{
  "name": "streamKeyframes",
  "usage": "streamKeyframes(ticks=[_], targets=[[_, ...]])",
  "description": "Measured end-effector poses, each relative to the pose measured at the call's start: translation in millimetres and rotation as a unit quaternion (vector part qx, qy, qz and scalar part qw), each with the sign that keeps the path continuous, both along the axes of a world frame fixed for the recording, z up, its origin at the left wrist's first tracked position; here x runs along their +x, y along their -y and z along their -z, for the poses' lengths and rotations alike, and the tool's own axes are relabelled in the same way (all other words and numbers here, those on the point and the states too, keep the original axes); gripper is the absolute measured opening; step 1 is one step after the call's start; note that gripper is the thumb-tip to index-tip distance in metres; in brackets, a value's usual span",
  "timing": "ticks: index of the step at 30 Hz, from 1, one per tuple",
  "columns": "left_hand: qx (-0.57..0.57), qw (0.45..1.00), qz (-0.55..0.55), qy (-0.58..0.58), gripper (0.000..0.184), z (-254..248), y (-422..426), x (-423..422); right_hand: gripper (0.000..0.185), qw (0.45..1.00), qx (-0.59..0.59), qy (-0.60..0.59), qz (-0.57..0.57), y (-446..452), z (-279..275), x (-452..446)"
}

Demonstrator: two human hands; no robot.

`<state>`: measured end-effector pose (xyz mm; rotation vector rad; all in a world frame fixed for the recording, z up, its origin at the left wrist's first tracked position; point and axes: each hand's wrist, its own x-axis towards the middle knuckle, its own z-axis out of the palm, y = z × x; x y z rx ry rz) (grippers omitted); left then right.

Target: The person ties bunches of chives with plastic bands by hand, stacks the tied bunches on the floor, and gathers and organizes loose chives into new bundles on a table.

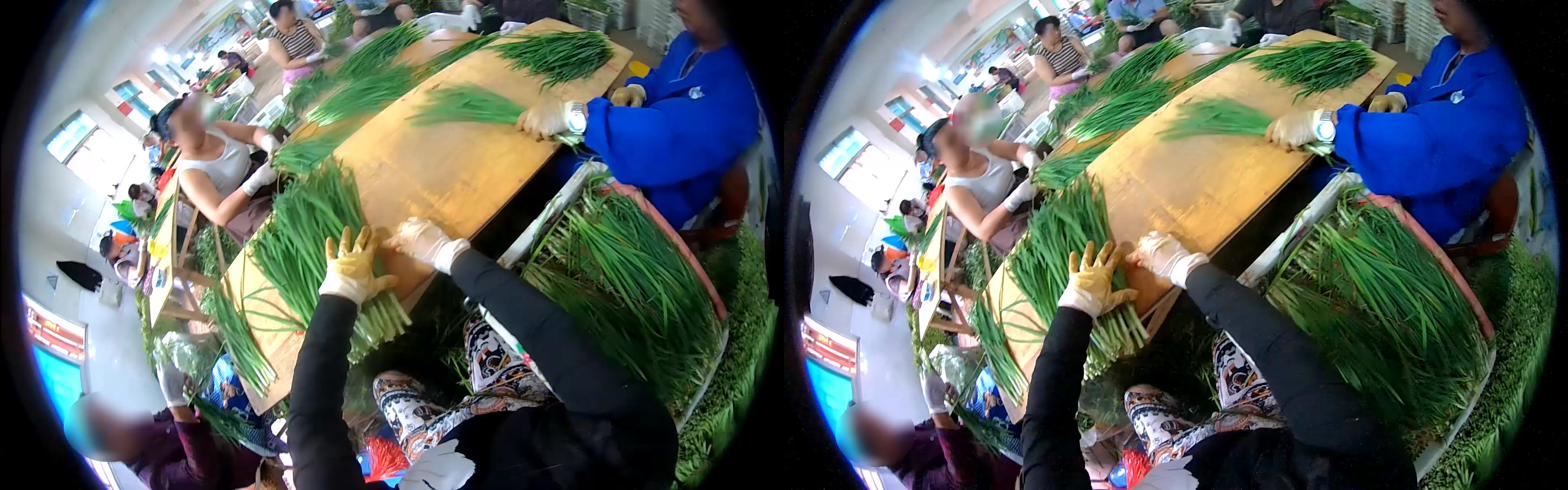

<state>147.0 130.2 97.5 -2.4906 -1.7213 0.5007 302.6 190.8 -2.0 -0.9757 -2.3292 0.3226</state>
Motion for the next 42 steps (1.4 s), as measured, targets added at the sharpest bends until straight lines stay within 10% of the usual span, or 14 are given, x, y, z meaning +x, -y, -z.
streamKeyframes(ticks=[7,10,13,19,25,39,42], targets=[[0.017,1.0,-0.014,-0.004,0.094,-8,19,-3,0.02,0.999,-0.036,0.029,0.008,3,-9,3],[0.158,0.972,-0.035,0.171,0.071,-25,36,-20,0.024,0.999,0.025,0.026,0.035,9,-7,8],[0.272,0.838,-0.028,0.472,0.07,-12,59,-73,0.027,0.988,0.086,-0.117,0.044,26,-20,13],[0.188,0.565,-0.377,0.71,0.088,51,112,-96,0.049,0.902,-0.312,-0.289,0.068,79,-35,-26],[0.139,0.752,-0.444,0.466,0.085,39,100,-51,0.085,0.902,-0.391,-0.169,0.074,99,-43,-99],[0.098,0.801,-0.335,0.487,0.106,47,100,-79,0.083,0.964,-0.242,0.036,0.104,88,-27,-100],[0.066,0.817,-0.378,0.431,0.102,35,100,-88,0.085,0.955,-0.288,-0.066,0.027,74,-40,-76]])
